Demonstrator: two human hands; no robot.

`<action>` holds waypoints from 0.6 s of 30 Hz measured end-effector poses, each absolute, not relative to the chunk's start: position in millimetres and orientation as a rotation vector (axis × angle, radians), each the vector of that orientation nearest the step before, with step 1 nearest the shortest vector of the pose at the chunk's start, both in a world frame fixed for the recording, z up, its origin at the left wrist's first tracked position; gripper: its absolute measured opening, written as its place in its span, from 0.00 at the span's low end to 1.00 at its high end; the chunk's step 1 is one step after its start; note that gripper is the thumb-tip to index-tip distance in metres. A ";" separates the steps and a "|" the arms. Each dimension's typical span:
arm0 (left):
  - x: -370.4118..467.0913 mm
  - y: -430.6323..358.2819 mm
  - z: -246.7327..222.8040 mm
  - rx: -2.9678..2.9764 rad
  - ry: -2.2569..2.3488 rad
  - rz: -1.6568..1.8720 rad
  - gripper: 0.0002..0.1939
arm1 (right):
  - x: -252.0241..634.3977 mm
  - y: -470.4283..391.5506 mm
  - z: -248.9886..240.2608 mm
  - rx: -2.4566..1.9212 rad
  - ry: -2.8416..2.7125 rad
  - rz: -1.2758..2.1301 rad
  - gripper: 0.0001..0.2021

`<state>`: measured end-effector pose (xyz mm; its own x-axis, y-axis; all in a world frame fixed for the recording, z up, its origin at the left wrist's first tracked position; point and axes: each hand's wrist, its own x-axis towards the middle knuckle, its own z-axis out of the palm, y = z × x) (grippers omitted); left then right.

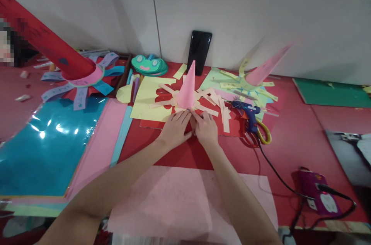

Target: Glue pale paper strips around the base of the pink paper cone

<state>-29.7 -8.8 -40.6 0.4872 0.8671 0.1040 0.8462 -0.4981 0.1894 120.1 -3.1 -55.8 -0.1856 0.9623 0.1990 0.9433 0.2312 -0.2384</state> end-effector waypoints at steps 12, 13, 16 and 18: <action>-27.8 -12.6 -48.3 2.666 1.499 0.284 0.27 | 119.7 -3.7 -58.0 -1.726 -2.160 0.109 0.24; -27.8 -12.6 -48.0 2.666 1.494 0.282 0.27 | 119.6 -3.6 -58.2 -1.722 -2.158 0.111 0.24; -27.7 -13.0 -45.6 2.647 1.502 0.290 0.28 | 119.0 -3.3 -57.8 -1.736 -2.147 0.115 0.24; -27.6 -13.3 -43.2 2.622 1.517 0.308 0.29 | 118.5 -3.0 -56.9 -1.755 -2.148 0.119 0.25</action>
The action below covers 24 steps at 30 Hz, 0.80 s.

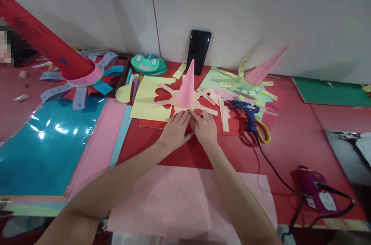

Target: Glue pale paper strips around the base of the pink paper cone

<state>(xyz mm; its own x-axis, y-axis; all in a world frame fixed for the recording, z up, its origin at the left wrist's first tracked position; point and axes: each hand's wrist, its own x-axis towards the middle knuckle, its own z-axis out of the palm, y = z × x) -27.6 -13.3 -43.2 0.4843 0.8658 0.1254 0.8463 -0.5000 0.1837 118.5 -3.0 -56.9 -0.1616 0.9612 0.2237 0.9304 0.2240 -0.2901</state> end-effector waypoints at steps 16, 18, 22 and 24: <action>-26.6 -19.8 -40.6 2.648 1.617 0.270 0.27 | 118.6 -3.6 -53.9 -1.768 -2.155 0.154 0.25; -26.7 -19.8 -40.6 2.641 1.619 0.266 0.27 | 118.6 -3.5 -54.6 -1.774 -2.146 0.161 0.25; -26.5 -19.2 -42.1 2.629 1.618 0.279 0.26 | 118.6 -3.3 -55.3 -1.762 -2.140 0.160 0.26; -26.2 -19.2 -42.3 2.633 1.613 0.278 0.26 | 118.6 -3.2 -55.1 -1.757 -2.142 0.160 0.26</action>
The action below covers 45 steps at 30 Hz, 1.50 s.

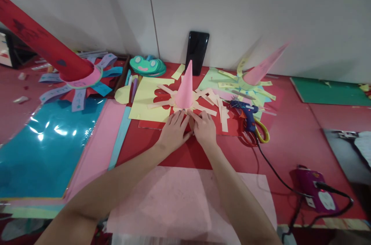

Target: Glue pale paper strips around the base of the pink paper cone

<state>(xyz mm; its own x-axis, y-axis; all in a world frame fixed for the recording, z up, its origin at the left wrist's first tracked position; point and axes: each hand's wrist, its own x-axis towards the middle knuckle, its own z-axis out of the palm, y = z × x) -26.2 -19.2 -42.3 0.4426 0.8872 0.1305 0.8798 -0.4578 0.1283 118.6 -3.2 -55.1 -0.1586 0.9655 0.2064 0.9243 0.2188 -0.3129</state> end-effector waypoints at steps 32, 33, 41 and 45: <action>-25.4 -15.4 -43.0 2.651 1.550 0.195 0.30 | 117.7 -8.4 -51.9 -1.768 -2.241 0.087 0.26; -25.6 -15.3 -42.6 2.654 1.551 0.215 0.29 | 119.0 -11.1 -50.7 -1.763 -2.253 0.086 0.27; -35.3 -4.5 -40.0 2.523 1.533 0.577 0.16 | 138.6 -20.3 -48.1 -1.555 -2.009 0.462 0.20; -39.3 20.6 -19.1 2.365 1.654 1.038 0.10 | 141.3 -14.6 -49.3 -1.537 -1.791 0.600 0.18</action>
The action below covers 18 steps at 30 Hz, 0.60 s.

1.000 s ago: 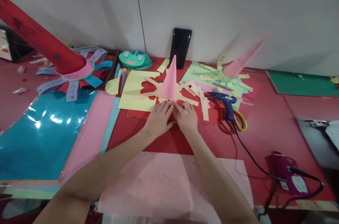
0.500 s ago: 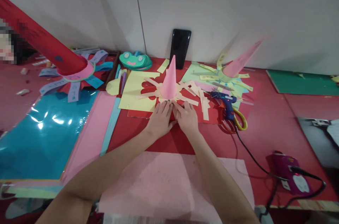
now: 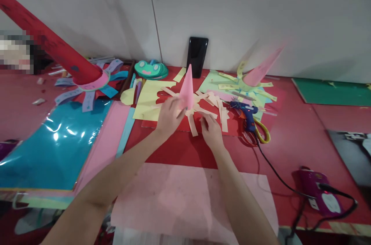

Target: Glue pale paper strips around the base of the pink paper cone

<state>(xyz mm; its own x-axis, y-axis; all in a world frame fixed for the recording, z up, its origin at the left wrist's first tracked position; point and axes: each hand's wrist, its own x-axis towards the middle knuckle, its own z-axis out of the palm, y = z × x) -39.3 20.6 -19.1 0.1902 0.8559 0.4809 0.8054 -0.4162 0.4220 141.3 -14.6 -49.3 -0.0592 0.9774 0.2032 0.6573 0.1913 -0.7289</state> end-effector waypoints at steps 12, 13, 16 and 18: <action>-13.1 91.7 7.2 1.984 1.828 1.325 0.18 | 140.8 -11.6 -52.8 -1.520 -1.703 0.556 0.14; -15.9 94.4 6.9 1.944 1.831 1.352 0.18 | 141.0 -11.4 -52.9 -1.520 -1.702 0.555 0.14; -27.5 100.1 9.3 1.793 1.814 1.472 0.18 | 141.5 -11.1 -53.4 -1.502 -1.695 0.568 0.15; -33.5 100.9 13.0 1.701 1.773 1.547 0.19 | 142.2 -10.8 -54.4 -1.473 -1.673 0.575 0.14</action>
<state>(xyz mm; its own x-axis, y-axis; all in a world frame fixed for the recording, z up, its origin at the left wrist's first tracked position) -33.5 100.9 13.0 -0.2953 0.8311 0.4712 0.5797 -0.2362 0.7798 142.2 -10.8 -54.4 0.0148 0.9615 0.2743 0.5897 0.2131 -0.7790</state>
